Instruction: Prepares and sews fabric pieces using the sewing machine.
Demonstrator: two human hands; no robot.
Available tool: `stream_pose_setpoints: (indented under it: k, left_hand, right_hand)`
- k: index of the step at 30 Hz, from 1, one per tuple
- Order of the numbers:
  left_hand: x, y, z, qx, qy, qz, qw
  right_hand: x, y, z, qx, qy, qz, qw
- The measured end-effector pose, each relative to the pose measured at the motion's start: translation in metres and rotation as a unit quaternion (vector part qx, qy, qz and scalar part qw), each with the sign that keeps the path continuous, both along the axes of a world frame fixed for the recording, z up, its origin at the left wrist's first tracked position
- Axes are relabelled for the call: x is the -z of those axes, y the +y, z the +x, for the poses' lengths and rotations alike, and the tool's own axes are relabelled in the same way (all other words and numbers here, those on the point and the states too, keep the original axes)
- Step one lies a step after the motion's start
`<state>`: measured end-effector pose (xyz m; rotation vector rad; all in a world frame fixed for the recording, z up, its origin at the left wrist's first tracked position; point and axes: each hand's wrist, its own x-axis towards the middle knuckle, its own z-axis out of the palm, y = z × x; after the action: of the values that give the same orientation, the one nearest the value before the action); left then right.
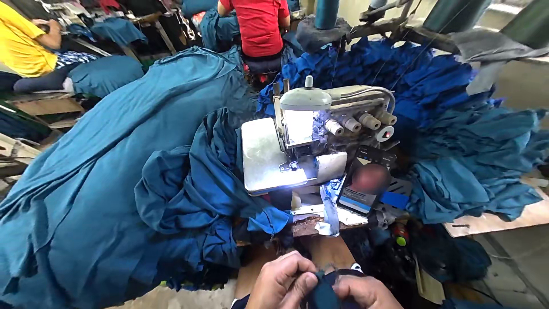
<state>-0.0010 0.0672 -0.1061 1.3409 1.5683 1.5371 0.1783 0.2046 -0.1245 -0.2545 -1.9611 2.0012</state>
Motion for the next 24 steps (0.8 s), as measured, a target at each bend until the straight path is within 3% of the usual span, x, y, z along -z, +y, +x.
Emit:
stream_pose_setpoints:
  k: [5, 13, 18, 22, 24]
  left_hand:
    - [-0.002, 0.0, 0.007, -0.014, -0.017, -0.024, 0.999]
    - [-0.003, 0.002, 0.006, -0.028, 0.007, -0.053, 0.998]
    - [0.005, 0.005, 0.002, -0.022, 0.023, -0.042, 0.999]
    - [-0.001, 0.002, 0.013, -0.147, 0.213, -0.043, 0.965]
    - [-0.016, -0.005, 0.028, -0.138, 0.26, -0.063, 0.954]
  right_hand:
    - [0.003, -0.002, -0.002, 0.004, 0.009, 0.0, 1.0]
    - [0.004, 0.001, 0.0, -0.019, -0.02, 0.075, 0.997]
    - [0.006, 0.0, 0.0, -0.017, -0.023, 0.019, 0.999]
    - [0.006, -0.006, -0.002, 0.049, -0.034, -0.04, 0.997]
    - [0.005, -0.008, -0.002, 0.081, -0.042, -0.033, 0.995]
